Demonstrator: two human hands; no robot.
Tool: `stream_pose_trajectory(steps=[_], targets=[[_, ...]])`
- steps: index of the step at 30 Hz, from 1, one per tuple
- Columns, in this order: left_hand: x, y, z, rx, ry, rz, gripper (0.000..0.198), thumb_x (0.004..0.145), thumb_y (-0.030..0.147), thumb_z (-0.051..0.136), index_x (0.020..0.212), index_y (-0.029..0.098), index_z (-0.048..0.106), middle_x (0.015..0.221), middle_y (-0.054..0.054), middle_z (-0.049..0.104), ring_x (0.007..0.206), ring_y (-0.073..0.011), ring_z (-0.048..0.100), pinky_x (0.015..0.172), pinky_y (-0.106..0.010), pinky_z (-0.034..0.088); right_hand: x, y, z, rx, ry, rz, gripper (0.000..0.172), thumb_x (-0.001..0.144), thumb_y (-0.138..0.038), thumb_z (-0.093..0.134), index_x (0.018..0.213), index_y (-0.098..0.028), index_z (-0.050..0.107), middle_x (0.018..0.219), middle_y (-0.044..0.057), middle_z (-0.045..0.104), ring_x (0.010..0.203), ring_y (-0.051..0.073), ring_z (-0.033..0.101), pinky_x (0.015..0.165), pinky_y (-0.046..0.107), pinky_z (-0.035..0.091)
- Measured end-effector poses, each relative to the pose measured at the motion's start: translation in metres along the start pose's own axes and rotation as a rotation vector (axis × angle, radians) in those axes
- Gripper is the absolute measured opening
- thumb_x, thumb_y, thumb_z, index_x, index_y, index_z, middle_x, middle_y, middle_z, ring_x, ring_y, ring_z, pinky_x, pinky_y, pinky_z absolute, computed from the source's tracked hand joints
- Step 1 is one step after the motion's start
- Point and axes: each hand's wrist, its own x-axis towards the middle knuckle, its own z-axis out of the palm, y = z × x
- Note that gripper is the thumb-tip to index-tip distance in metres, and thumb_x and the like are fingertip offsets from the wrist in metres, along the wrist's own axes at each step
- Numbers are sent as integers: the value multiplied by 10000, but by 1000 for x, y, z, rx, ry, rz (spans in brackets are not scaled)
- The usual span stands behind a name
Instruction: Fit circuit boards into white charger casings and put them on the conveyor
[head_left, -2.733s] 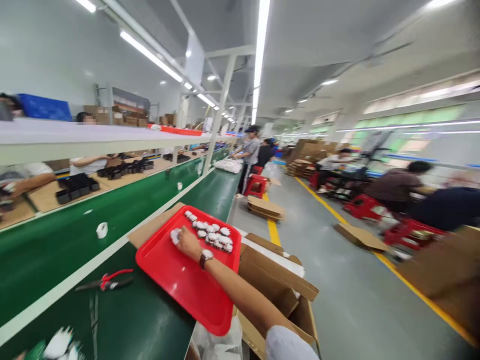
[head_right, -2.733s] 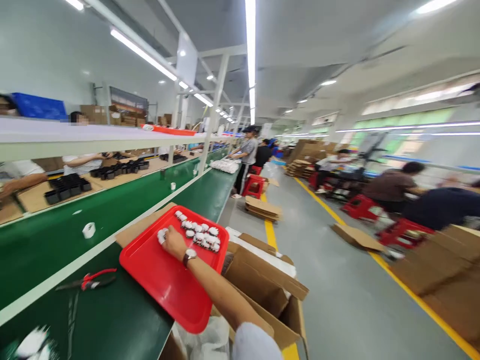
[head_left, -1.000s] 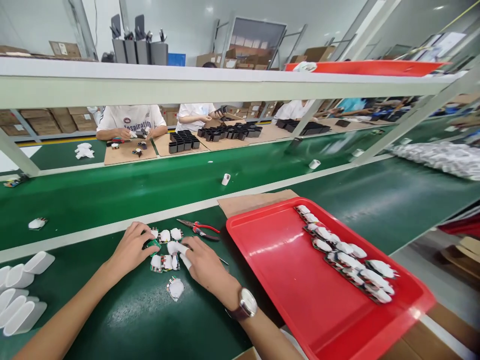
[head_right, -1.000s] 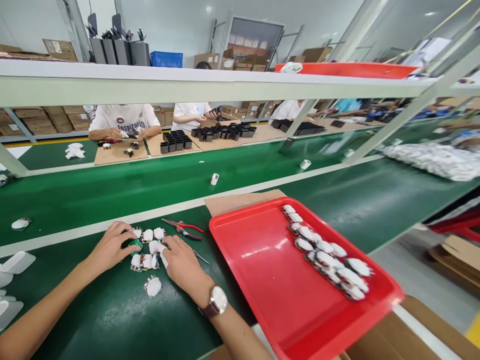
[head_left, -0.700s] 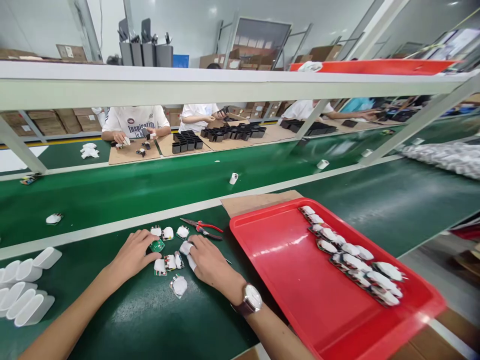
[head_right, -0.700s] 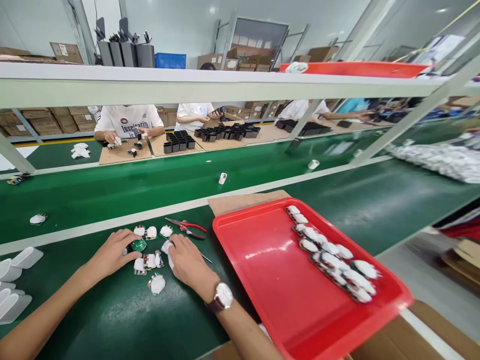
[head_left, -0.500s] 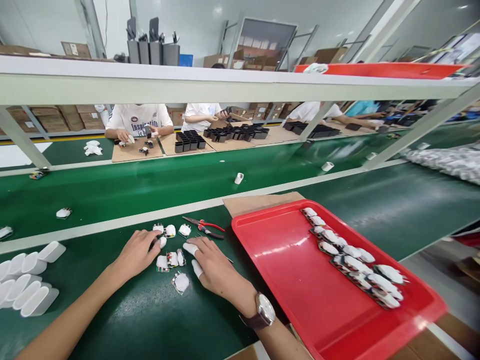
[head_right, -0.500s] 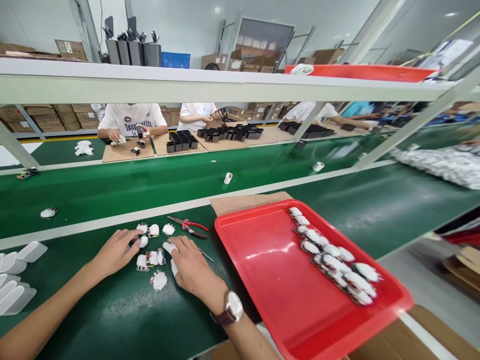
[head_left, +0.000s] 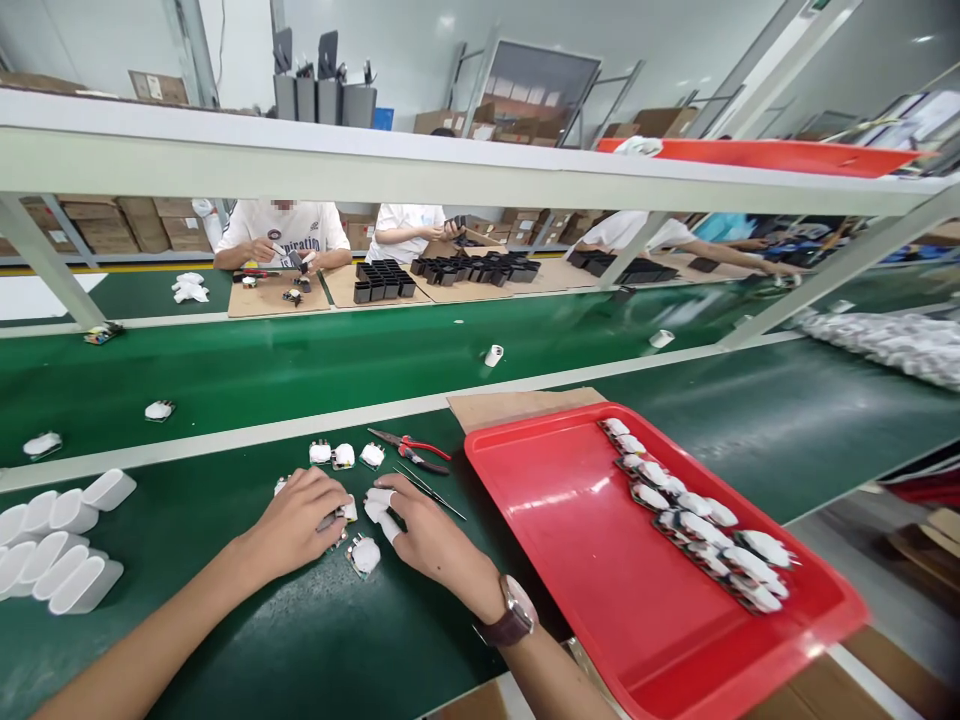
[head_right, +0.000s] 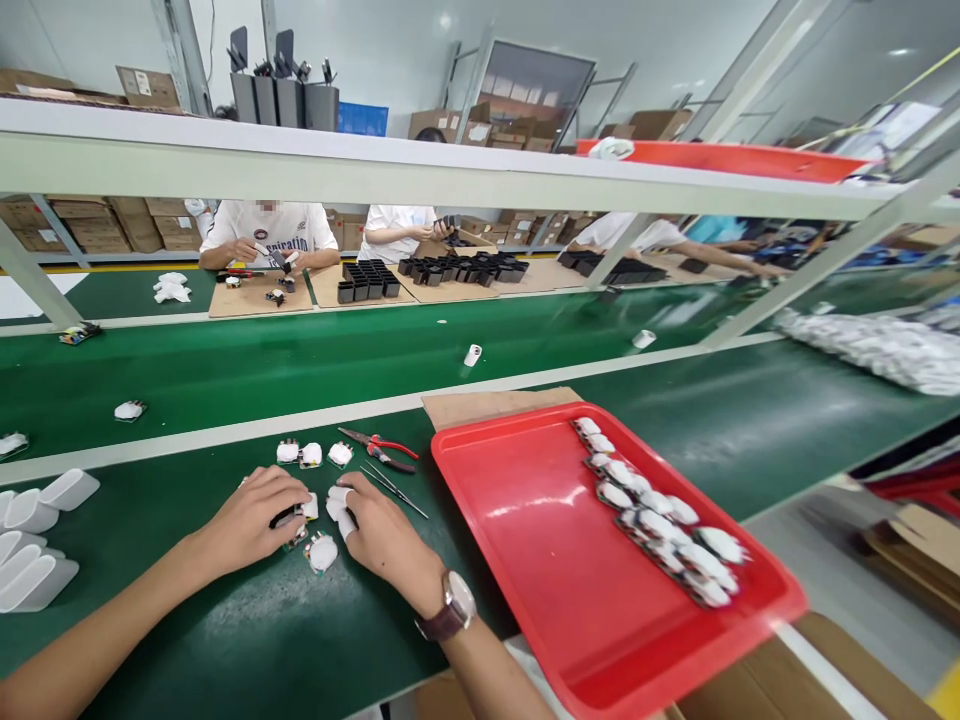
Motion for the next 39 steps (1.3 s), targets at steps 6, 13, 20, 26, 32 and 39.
stream_pose_trajectory(steps=[6,13,20,26,32,39], targets=[[10,-14,2,-8,-7,-7,184,1032,309,653,1187,252,735,1430,-79,682,1370,-327,547,1095,-517,448,-11,8,-6,-172,23,75,270,958,-69,570,1181,-129,710,1426,200,619,1265,366,625,1110,562,510],[-13,-19,-2,29,-112,-31,522,910,595,755,1351,324,681,1520,-87,606,1453,-401,471,1140,-615,431,-47,10,-7,-270,90,144,363,948,-263,728,1279,-152,628,1403,218,574,1227,394,622,1018,577,583],[-27,3,28,129,-29,-90,713,879,584,793,1442,200,583,1595,-173,516,1505,-417,422,1196,-631,412,-39,13,30,-246,129,82,403,933,-287,746,1266,-127,585,1415,258,539,1306,421,589,1053,574,579],[-40,-34,-48,243,93,-182,498,999,455,674,1428,216,588,1573,-147,545,1477,-359,476,1186,-553,458,-17,38,7,-174,201,-46,405,983,-279,636,1373,-234,534,1489,195,506,1372,393,545,1076,611,553],[-104,-105,-159,422,249,-622,483,997,528,580,1339,197,662,1389,-157,688,1253,-384,666,1038,-530,559,80,21,-1,-109,84,-181,405,987,-202,543,1392,-201,534,1538,201,455,1452,372,448,1150,614,471],[-168,-141,-193,294,78,-910,561,952,576,557,1326,179,693,1372,-160,708,1157,-374,726,910,-457,601,252,-53,65,-142,-149,-227,597,984,-332,667,1500,-116,459,1537,247,443,1382,370,500,1153,534,435]])
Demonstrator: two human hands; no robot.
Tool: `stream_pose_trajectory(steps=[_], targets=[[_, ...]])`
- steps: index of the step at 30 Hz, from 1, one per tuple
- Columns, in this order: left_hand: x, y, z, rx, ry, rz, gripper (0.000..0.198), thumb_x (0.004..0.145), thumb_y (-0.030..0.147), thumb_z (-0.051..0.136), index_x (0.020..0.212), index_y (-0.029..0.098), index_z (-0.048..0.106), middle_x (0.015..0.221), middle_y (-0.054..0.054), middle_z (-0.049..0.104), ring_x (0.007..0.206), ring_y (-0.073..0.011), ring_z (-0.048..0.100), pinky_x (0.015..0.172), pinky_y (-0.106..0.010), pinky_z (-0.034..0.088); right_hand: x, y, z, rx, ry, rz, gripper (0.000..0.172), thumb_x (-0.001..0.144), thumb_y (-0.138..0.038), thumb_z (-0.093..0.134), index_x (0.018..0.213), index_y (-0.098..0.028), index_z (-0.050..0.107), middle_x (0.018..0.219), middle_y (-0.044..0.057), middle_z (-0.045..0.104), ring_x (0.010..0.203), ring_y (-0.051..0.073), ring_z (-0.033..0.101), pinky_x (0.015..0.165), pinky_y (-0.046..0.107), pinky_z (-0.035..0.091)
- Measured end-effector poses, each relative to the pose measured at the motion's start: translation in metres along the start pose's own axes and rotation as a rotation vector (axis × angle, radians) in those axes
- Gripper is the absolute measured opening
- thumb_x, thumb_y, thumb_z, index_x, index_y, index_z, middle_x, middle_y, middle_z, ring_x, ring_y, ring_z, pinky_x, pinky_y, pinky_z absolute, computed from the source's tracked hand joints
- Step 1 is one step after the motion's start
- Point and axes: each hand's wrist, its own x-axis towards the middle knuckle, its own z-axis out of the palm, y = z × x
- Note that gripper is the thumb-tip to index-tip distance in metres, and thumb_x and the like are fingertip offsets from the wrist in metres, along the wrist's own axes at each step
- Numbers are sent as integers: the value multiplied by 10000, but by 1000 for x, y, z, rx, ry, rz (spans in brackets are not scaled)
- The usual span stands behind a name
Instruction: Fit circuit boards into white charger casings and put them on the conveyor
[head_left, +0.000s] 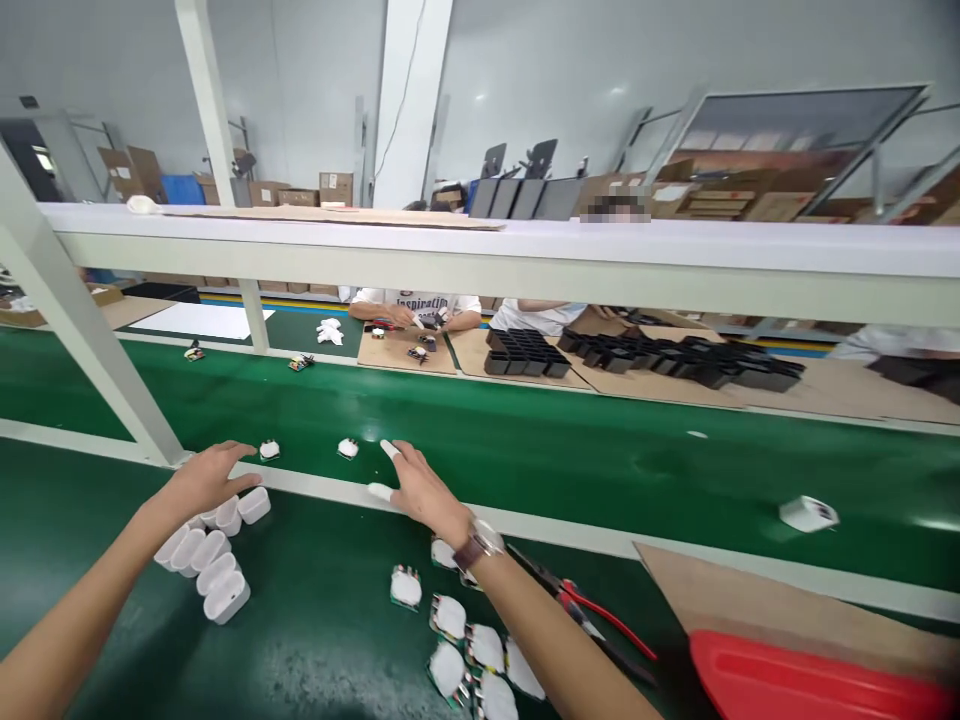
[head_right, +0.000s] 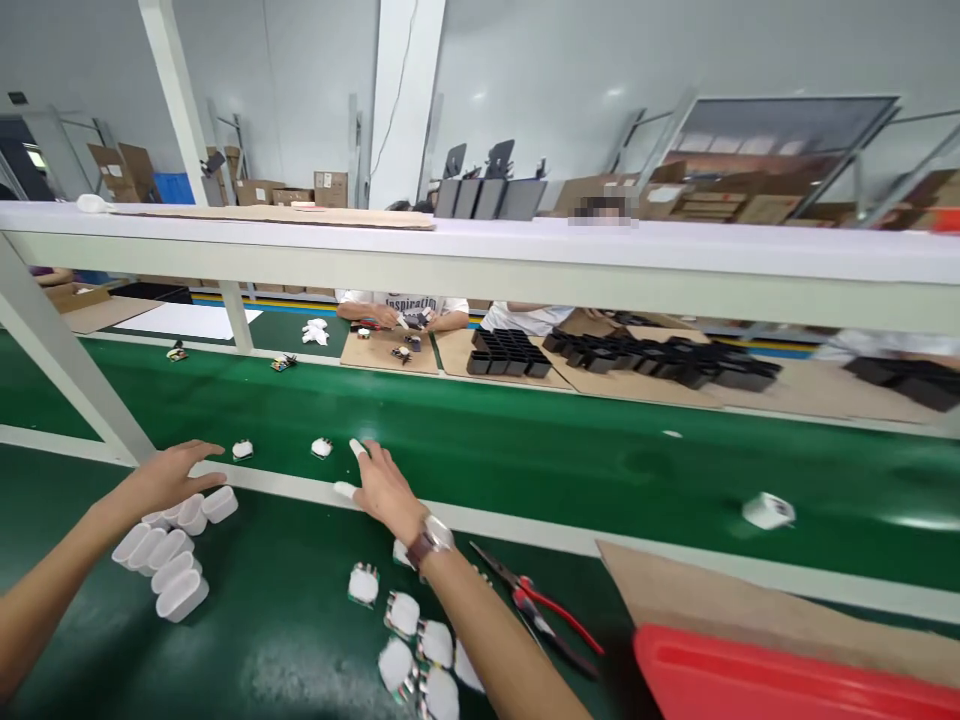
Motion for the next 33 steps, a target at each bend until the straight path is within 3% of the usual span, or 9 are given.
stream_pose_trajectory(steps=[3,6,10,13,17,20,23,29,33], targets=[[-8,-9,10,-59,-11,81,508,963,572,583,1281,200,721,1329,-141,732,1189,-360,708,971,-465,579,66,-23,31,-31,-51,17,538,965,-334,698,1420,-98,536,1424,261,514,1306,401,530,1053,568,480],[-21,-7,25,-45,65,176,354,993,479,603,1197,232,755,1287,-125,739,1206,-354,681,1024,-497,547,112,-57,63,-52,-76,-60,510,972,-395,706,1377,-115,573,1372,212,541,1293,388,518,1032,561,481],[-32,-1,46,18,119,263,207,985,348,648,1119,233,756,1234,-123,730,1167,-348,661,992,-504,548,146,-100,86,-56,-109,-266,334,1025,-464,642,1171,-165,663,1275,105,595,1212,289,556,976,437,513],[-29,2,53,48,129,259,151,970,300,674,1070,206,737,1147,-120,735,1095,-334,670,947,-484,558,149,-108,82,-54,-112,-348,298,1057,-445,602,1071,-155,671,1180,103,615,1138,259,576,889,363,523],[-17,2,56,96,165,216,141,938,293,685,894,166,725,998,-146,733,1010,-369,676,883,-508,553,112,-78,56,-45,-73,-337,318,1083,-440,554,1117,-138,648,1134,127,607,1071,261,578,852,352,518],[-9,5,57,80,170,225,254,952,259,597,725,175,672,919,-160,717,945,-367,677,864,-518,540,55,-47,35,-48,-66,-319,292,1077,-437,565,1116,-158,641,1147,120,614,1064,259,585,878,364,519],[-9,22,56,40,168,285,334,969,246,521,646,198,590,930,-135,700,922,-315,679,868,-470,537,-4,-25,21,-73,-93,-307,238,1018,-407,673,1076,-177,660,1109,98,646,1054,257,611,913,374,525],[-53,85,61,-150,98,457,293,983,257,504,694,213,528,966,-38,651,728,-162,648,686,-313,510,-84,-12,-2,-167,-19,-174,270,995,-331,689,1191,-148,654,1281,167,627,1175,309,596,1056,486,477],[-86,107,83,-235,42,496,277,1001,263,535,729,214,559,935,-26,636,722,-159,644,641,-301,495,-125,-26,-2,-235,-25,-143,188,925,-306,764,1006,-148,703,1084,162,667,1085,342,602,990,503,499]])
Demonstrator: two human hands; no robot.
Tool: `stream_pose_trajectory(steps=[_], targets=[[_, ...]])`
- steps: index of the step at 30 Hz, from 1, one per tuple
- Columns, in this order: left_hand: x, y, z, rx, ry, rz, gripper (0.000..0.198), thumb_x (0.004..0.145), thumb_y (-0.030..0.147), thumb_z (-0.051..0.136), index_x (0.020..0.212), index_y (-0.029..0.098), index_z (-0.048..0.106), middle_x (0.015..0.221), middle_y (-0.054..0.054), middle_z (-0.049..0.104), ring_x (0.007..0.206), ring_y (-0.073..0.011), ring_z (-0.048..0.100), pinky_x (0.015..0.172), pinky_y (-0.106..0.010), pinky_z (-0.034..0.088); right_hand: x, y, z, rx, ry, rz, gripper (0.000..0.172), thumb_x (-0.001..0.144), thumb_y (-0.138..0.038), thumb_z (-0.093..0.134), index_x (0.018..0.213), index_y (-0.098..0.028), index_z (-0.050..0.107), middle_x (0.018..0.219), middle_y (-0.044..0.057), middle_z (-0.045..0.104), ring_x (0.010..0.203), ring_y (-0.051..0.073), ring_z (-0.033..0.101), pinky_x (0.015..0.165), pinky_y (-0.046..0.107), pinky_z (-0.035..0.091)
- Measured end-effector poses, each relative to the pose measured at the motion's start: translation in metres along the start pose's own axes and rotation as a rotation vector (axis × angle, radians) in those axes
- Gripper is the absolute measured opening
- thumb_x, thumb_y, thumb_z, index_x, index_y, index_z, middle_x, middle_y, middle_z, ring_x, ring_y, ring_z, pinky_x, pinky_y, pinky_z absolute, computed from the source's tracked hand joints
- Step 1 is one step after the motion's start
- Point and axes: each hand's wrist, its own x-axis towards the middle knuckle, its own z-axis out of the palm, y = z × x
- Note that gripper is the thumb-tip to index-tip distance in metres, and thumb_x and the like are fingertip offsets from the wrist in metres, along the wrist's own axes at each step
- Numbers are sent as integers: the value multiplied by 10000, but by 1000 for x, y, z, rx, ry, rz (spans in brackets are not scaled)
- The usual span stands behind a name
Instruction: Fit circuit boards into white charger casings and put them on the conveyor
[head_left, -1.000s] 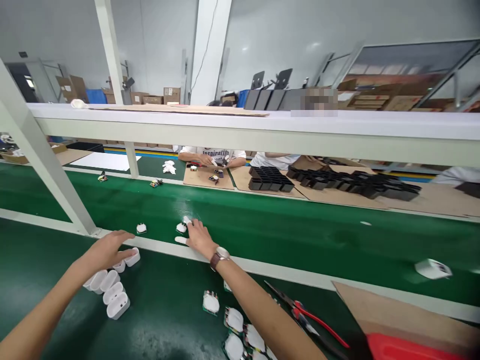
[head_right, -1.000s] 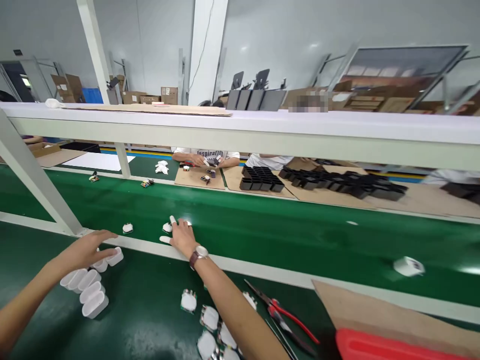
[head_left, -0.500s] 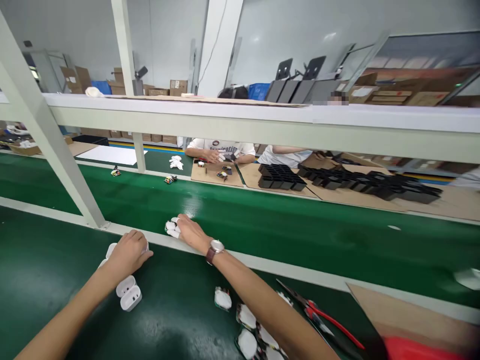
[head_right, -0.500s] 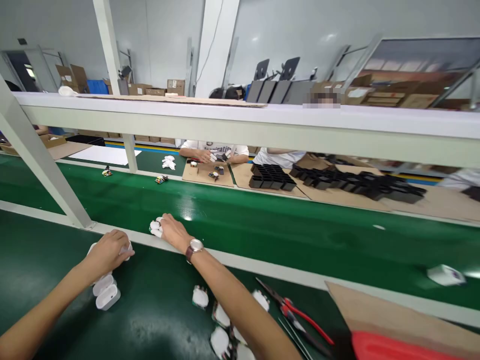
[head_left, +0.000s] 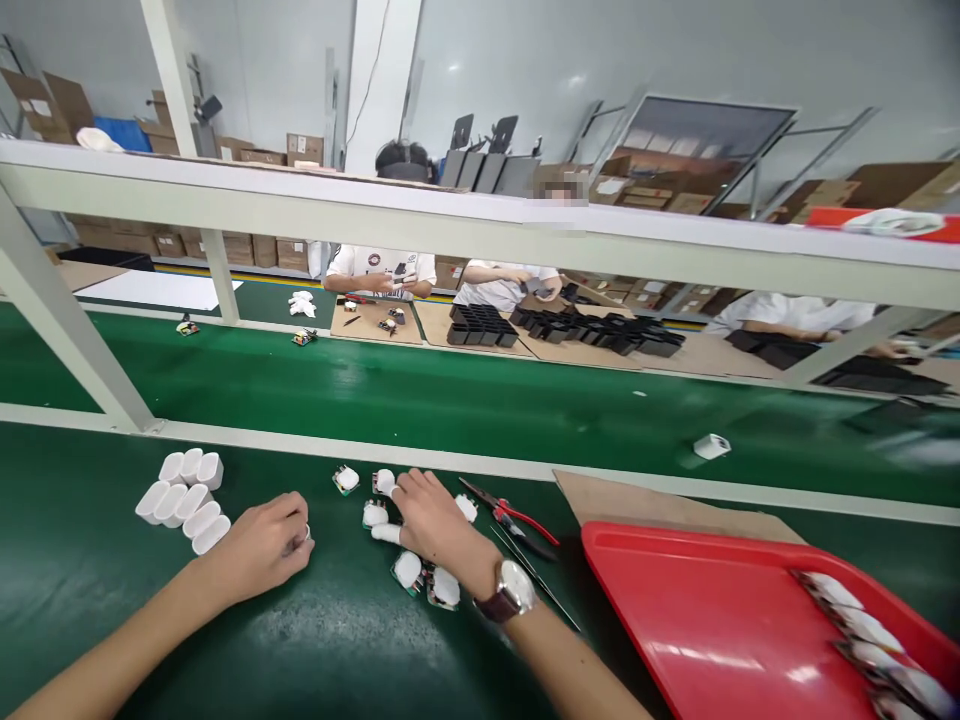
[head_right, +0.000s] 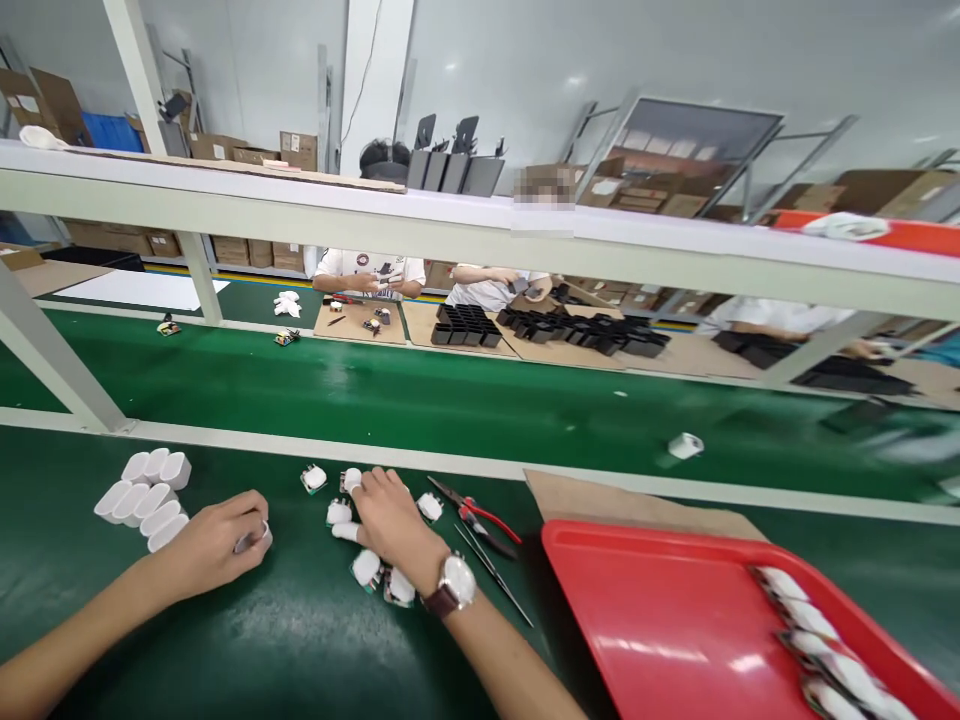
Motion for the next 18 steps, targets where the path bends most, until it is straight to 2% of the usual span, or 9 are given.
stream_pose_trajectory(steps=[3,6,8,11,13,15,18], targets=[[-10,2,16,-102,8,-5,272,1023,375,606,804,214,594,994,-29,647,805,-171,670,725,-305,531,-19,-25,7,-22,-12,-27,55,920,-208,735,953,-171,713,1054,141,671,1073,327,594,992,486,499],[-17,-3,25,-207,11,-15,337,896,502,792,905,220,607,1143,-53,659,953,-214,689,833,-329,566,-27,-50,17,-21,-16,-54,86,911,-109,677,922,-187,713,1093,120,668,1051,303,587,954,451,518],[-23,-6,30,-246,5,-54,428,828,494,861,1060,230,617,1260,-78,649,1072,-254,685,914,-366,579,-29,-64,25,-19,-7,-38,42,945,-177,673,935,-179,714,1114,137,659,1045,319,579,925,470,529],[-31,-8,34,-263,-8,-137,587,888,399,816,1381,270,527,1366,-95,638,1207,-289,664,1013,-431,575,-28,-79,37,-30,22,46,164,1019,-275,613,985,-149,713,1104,188,650,1024,349,573,895,529,538],[-35,-9,34,-272,-27,-167,698,923,361,774,1524,307,422,1402,-91,637,1264,-298,650,1057,-459,564,-27,-84,42,-31,25,81,116,1003,-221,620,985,-146,706,1070,189,654,999,347,574,882,532,545],[-37,-10,33,-299,-59,-173,781,929,347,763,1591,339,349,1441,-84,621,1293,-294,644,1081,-453,559,-26,-84,44,-24,21,92,57,938,-145,657,984,-146,692,1087,185,653,1011,350,570,892,528,549],[-37,-12,32,-354,-105,-192,818,937,336,750,1622,361,304,1489,-78,590,1318,-282,638,1100,-436,557,-28,-79,44,-11,33,102,189,884,-59,633,1054,-130,672,1247,209,621,1121,371,548,974,543,529]])
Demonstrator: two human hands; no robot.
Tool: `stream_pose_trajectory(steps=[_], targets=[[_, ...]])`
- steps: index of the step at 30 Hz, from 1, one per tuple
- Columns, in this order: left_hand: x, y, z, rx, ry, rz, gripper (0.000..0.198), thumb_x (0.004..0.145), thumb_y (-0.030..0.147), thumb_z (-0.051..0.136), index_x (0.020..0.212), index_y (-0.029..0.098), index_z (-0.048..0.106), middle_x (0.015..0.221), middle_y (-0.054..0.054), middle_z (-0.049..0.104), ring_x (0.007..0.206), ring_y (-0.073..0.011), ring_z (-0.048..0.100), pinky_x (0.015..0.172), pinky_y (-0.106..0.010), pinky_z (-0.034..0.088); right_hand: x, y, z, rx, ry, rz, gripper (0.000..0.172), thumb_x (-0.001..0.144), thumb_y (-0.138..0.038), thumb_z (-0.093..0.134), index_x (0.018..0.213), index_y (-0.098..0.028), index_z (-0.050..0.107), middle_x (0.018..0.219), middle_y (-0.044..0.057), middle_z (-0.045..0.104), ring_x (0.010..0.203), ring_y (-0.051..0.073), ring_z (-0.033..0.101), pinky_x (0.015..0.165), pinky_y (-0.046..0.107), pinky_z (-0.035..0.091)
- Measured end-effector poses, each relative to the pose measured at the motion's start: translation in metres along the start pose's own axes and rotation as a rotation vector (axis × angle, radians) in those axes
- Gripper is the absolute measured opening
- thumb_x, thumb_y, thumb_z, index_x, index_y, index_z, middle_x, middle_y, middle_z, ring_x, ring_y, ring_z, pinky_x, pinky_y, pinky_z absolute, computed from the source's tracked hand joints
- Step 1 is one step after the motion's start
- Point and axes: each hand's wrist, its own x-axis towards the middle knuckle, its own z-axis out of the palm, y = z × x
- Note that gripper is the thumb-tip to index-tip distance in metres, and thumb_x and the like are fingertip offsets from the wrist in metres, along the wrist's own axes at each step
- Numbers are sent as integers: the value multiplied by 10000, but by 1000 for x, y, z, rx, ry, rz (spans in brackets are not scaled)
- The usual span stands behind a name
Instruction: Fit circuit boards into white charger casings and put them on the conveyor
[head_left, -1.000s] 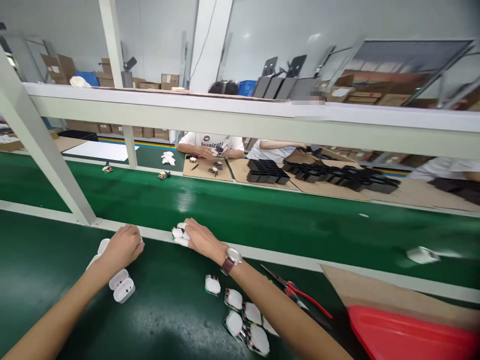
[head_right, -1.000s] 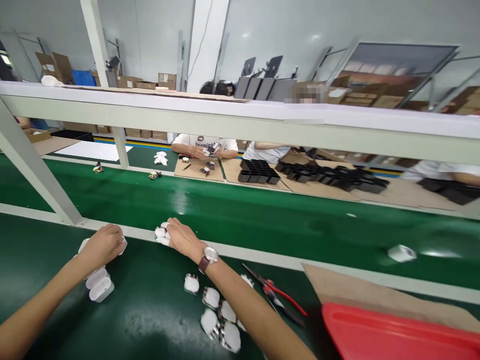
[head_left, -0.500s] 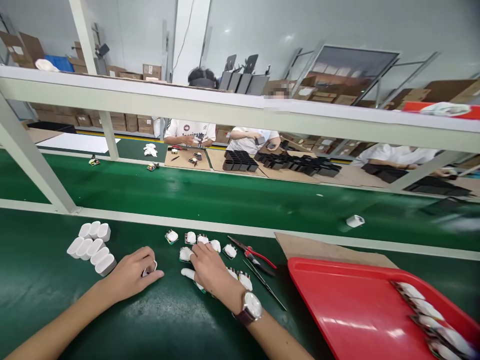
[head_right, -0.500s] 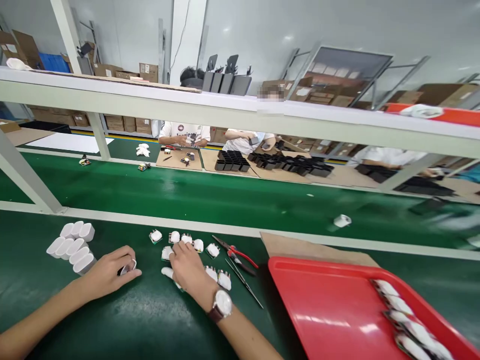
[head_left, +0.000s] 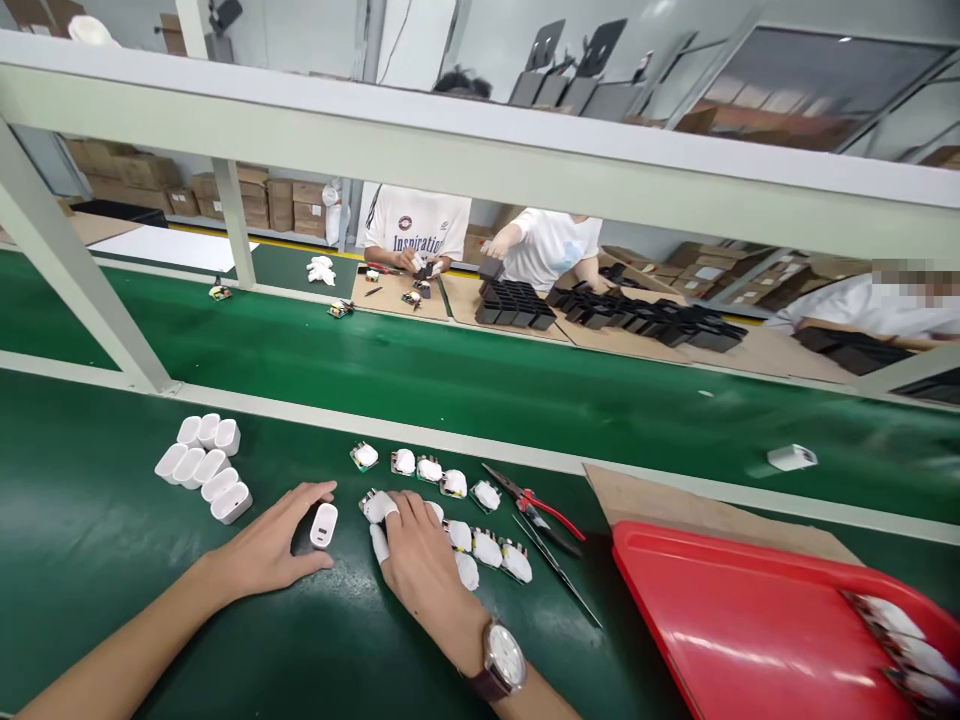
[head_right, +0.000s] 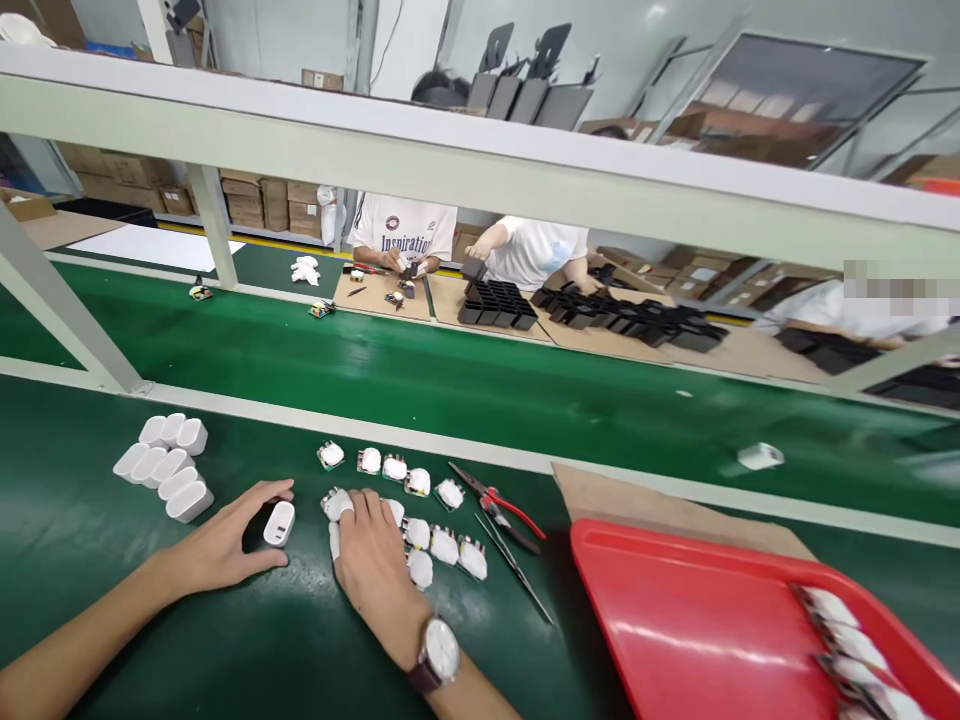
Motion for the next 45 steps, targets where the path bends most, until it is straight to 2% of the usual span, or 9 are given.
stream_pose_trajectory(steps=[3,7,12,16,18,20,22,28,45], targets=[[0,-3,0,-29,-23,-38,759,969,349,710,1619,359,317,1519,-82,578,1375,-298,603,1151,-482,519,-3,5,2,47,66,-1,248,917,-44,587,1138,-139,651,1315,205,596,1186,372,537,1008,547,516],[1,-3,1,-60,-49,6,778,964,267,693,1634,352,305,1626,-82,477,1474,-304,507,1218,-484,451,-5,8,6,112,197,-50,260,892,-39,593,1105,-181,638,1196,160,634,1068,345,581,881,516,561],[4,-1,6,-79,73,36,663,980,302,700,1572,336,405,1431,-78,623,1319,-279,617,1140,-474,517,-3,4,-4,257,365,-56,343,964,-95,559,1300,-159,549,1186,150,634,1070,313,584,872,500,569],[6,1,1,-45,69,18,924,816,415,890,1589,310,395,1491,-115,562,1333,-335,573,1088,-497,541,-5,-3,-18,427,468,-102,394,979,-97,576,1359,-188,522,1194,134,642,1101,296,597,913,499,561],[7,4,-4,-71,-41,63,839,814,362,894,1539,310,473,1458,-97,597,1313,-319,580,1077,-465,540,-8,-7,-23,477,475,-135,422,970,-83,583,1373,-191,521,1207,139,641,1121,295,601,931,502,559],[8,6,-7,-102,-115,90,547,870,321,842,1369,293,620,1282,-58,683,1145,-263,652,974,-391,571,-10,-11,-26,518,479,-163,443,959,-79,598,1381,-189,522,1213,141,641,1127,293,604,938,498,561],[9,9,-4,-107,-65,67,369,890,359,825,1206,257,663,1142,-37,687,927,-206,665,811,-323,573,-12,-15,-27,527,481,-186,456,947,-80,615,1381,-183,524,1218,144,644,1136,297,604,951,502,561],[9,9,12,64,185,169,349,975,427,730,1219,231,575,1173,-61,623,1001,-223,670,837,-338,560,-16,-19,-28,430,443,-196,466,942,-75,601,1390,-164,513,1216,147,662,1134,311,606,953,509,576],[13,11,17,266,185,326,445,1025,560,589,1266,187,556,1147,-113,666,981,-263,701,824,-395,611,-14,-19,-23,338,472,-269,186,961,-80,619,1115,-183,598,1200,150,631,1133,320,570,898,510,596]])
